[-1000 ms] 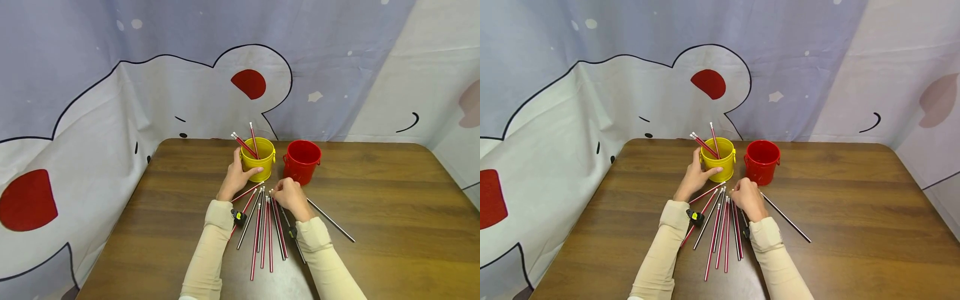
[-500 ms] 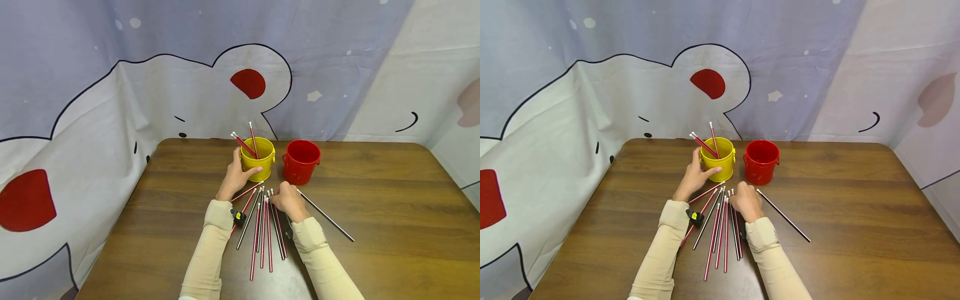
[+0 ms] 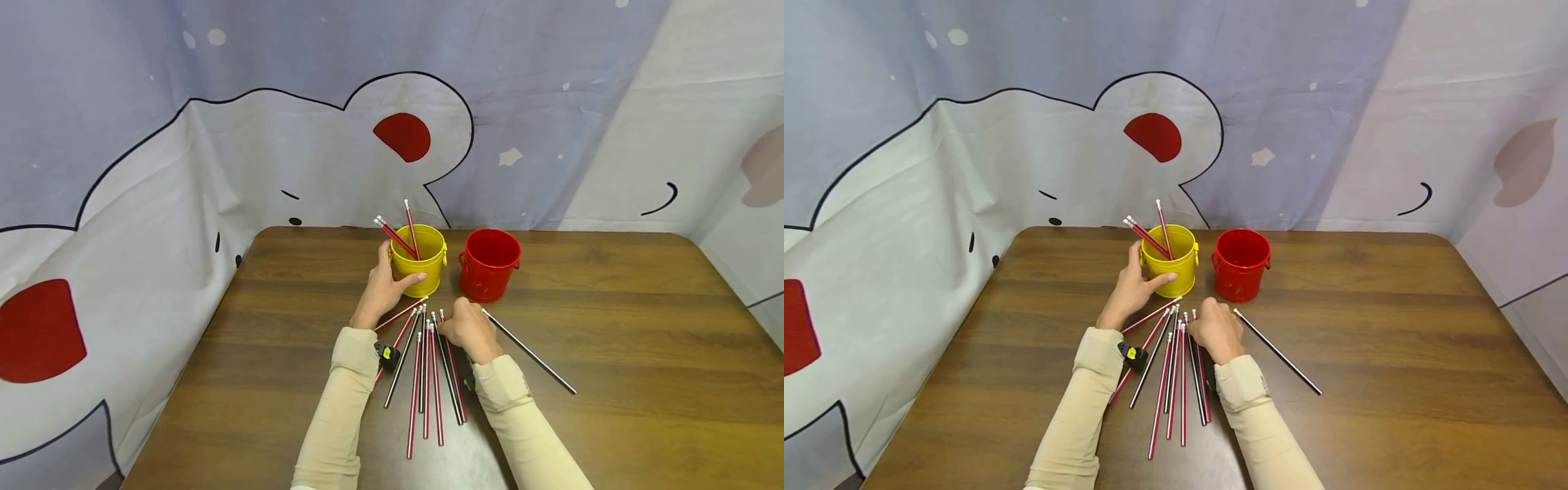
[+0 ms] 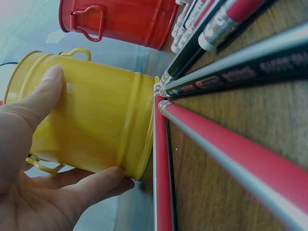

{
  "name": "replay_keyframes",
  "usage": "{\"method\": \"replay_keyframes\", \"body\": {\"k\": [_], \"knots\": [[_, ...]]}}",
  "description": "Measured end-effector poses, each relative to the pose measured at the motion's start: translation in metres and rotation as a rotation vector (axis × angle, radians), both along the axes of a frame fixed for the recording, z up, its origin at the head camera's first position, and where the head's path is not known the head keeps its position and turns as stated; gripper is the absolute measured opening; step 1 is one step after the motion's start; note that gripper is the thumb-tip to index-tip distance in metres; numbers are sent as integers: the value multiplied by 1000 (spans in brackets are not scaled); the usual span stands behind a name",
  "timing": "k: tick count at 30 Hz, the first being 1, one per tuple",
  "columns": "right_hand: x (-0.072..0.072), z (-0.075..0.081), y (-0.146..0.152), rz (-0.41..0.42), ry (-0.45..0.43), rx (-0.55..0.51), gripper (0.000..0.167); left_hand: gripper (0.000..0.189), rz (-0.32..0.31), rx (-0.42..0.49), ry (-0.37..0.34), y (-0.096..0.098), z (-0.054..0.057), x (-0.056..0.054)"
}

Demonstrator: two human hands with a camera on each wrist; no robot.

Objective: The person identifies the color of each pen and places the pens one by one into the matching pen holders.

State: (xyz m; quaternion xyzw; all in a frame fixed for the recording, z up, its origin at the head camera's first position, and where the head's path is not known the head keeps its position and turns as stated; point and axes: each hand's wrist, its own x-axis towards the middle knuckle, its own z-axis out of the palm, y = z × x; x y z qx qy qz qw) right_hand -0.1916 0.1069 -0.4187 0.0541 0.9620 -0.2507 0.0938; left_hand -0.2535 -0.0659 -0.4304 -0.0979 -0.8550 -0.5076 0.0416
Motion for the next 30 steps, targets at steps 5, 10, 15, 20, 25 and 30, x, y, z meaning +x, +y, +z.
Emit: {"method": "replay_keyframes", "body": {"k": [5,10,15,20,25,30], "knots": [[0,0,0,-9,-13,-15,21,89,-1,-2,-2,0,0,0],[0,2,-1,-19,-10,-66,22,88,2,-6,-7,0,0,0],[1,9,0,-25,50,-141,22,87,4,-6,-19,0,0,0],[2,17,1,-38,145,-207,20,86,1,6,-17,0,0,0],[5,27,1,-34,254,-278,14,85,-2,14,5,0,-2,-1],[9,37,2,-8,343,-362,9,84,2,15,8,0,-2,-1]]}}
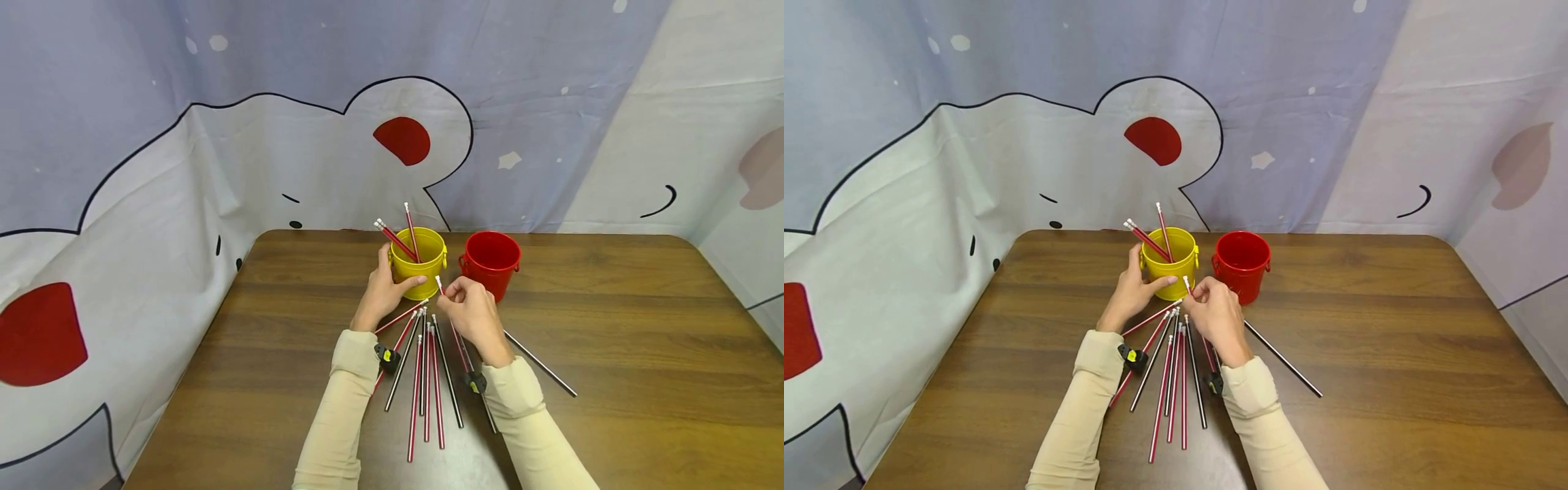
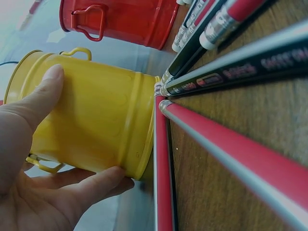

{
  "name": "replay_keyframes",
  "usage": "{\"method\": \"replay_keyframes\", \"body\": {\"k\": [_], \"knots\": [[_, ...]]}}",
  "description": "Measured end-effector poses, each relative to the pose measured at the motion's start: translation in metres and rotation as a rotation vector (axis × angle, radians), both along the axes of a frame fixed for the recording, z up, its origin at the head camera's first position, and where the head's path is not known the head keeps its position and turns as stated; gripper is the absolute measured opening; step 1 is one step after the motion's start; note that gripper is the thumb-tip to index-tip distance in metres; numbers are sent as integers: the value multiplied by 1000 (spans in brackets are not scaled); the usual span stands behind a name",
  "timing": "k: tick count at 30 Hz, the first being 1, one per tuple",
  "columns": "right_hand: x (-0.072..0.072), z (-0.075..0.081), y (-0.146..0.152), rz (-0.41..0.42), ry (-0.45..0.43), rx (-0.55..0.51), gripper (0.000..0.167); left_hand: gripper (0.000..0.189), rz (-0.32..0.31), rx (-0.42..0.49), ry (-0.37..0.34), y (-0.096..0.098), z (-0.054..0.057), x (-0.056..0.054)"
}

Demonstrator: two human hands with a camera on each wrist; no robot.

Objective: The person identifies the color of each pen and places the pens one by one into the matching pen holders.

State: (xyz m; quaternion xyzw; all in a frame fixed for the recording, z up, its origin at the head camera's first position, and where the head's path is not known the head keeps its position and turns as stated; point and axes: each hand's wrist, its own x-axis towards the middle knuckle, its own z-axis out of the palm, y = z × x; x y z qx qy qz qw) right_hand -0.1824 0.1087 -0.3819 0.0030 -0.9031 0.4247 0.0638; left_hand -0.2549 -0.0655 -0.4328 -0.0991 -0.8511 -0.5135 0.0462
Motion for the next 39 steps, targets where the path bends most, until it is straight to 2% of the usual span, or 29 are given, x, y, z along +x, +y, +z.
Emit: {"method": "replay_keyframes", "body": {"k": [5,14,24,31,39], "knots": [[3,8,1,25,50,-44,7,84,-7,3,7,-1,0,0],[5,13,1,16,114,-110,9,84,-5,-1,-7,-1,0,3],[6,11,-2,42,261,-241,10,84,2,-5,-13,-1,-4,4],[4,10,-4,49,362,-336,9,84,4,-9,-9,-2,-3,3],[4,13,-6,54,414,-382,10,84,0,-11,3,1,-1,1]]}}
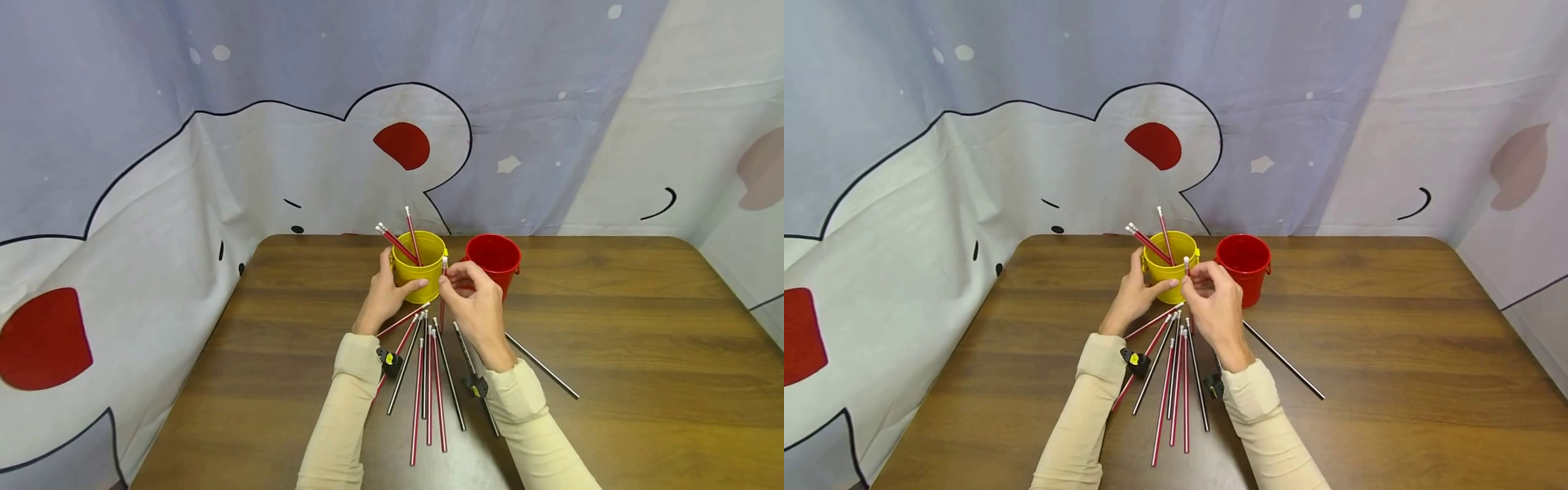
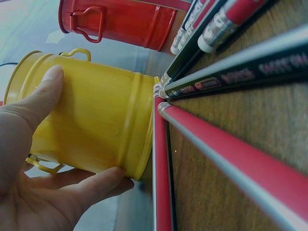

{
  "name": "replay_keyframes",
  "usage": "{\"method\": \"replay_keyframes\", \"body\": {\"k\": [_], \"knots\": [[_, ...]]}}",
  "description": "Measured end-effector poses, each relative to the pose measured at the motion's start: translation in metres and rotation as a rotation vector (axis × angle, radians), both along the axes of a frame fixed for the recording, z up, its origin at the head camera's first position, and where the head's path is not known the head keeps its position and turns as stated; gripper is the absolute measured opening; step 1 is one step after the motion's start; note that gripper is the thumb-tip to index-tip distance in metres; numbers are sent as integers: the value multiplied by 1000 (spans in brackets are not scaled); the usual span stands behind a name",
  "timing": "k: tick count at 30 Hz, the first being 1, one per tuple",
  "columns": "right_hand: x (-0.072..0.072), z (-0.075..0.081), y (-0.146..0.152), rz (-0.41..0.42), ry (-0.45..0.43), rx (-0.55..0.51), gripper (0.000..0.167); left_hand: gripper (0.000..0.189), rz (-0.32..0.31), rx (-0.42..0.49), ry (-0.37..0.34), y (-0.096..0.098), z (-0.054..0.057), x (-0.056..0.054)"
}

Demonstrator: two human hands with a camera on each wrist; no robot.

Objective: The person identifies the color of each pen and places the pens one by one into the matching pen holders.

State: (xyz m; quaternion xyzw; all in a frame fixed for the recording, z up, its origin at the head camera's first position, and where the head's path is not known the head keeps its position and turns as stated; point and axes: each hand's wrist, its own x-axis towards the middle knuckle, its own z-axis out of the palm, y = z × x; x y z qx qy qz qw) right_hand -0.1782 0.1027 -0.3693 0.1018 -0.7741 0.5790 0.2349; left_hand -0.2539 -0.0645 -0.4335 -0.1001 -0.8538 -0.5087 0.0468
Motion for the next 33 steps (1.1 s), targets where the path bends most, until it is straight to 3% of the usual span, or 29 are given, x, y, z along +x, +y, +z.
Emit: {"method": "replay_keyframes", "body": {"k": [8,12,23,33], "knots": [[18,23,-8,13,51,20,10,85,10,-10,-8,0,1,0],[20,27,-8,-2,76,21,10,85,8,-11,-8,0,1,0],[14,33,-4,-18,111,15,9,86,5,-13,-8,-1,0,1],[3,61,-6,-11,183,67,8,86,3,-13,-7,-1,0,-1]]}}
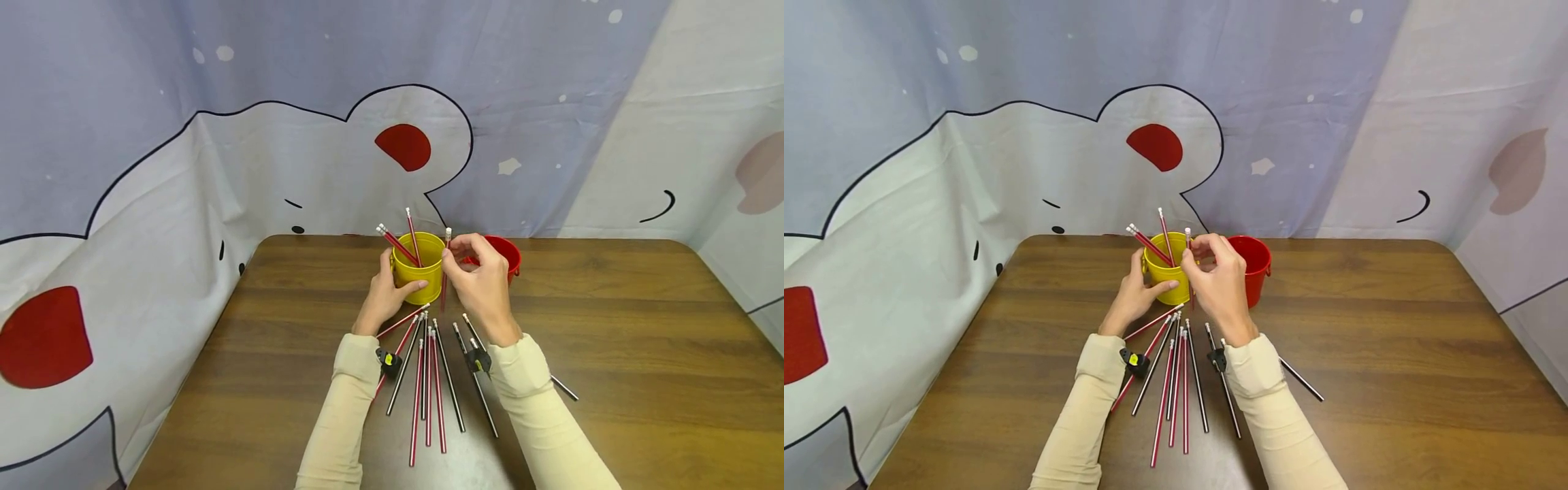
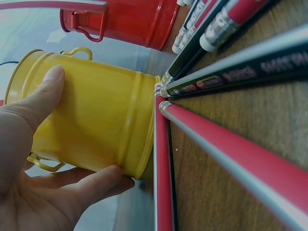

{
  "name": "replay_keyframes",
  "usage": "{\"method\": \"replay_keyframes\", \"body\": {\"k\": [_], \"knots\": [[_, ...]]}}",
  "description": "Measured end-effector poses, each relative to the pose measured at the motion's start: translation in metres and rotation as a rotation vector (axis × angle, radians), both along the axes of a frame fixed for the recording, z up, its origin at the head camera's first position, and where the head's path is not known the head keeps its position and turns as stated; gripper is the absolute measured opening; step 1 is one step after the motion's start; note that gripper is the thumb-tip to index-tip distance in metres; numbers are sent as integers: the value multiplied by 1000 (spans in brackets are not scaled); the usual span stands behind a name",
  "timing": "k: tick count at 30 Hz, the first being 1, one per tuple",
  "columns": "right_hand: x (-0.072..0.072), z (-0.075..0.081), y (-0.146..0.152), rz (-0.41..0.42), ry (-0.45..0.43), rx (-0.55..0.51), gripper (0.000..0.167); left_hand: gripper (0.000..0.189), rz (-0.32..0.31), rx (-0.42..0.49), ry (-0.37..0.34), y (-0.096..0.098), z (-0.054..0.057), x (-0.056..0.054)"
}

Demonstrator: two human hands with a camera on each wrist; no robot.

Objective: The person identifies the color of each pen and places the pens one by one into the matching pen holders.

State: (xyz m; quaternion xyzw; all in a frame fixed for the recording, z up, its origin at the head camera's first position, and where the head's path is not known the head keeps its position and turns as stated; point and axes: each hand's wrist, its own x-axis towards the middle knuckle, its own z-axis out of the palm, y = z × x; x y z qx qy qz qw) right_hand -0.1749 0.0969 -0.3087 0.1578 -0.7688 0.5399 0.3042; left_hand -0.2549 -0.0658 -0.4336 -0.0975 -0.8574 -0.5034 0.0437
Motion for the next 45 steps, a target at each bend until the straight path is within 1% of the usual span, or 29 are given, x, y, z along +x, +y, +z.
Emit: {"method": "replay_keyframes", "body": {"k": [7,10,14,20,28,33,39,45], "knots": [[-12,22,-4,-7,88,19,6,85,-4,4,-8,-1,2,0],[-28,19,-3,-20,111,28,7,85,-2,3,-8,-1,1,-1],[-47,13,-1,-58,126,43,8,85,-4,3,1,0,1,-1],[-54,21,-2,-78,140,56,11,85,-9,12,10,0,1,-1],[-61,29,-5,-98,133,75,12,85,-23,24,-10,-1,1,0],[-66,34,-8,-103,144,73,12,85,-17,24,-3,-1,1,0],[-70,32,-11,-98,128,63,13,83,-24,30,-1,-1,1,1],[-71,25,-12,-102,125,77,13,81,-36,48,-3,-2,2,2]]}}
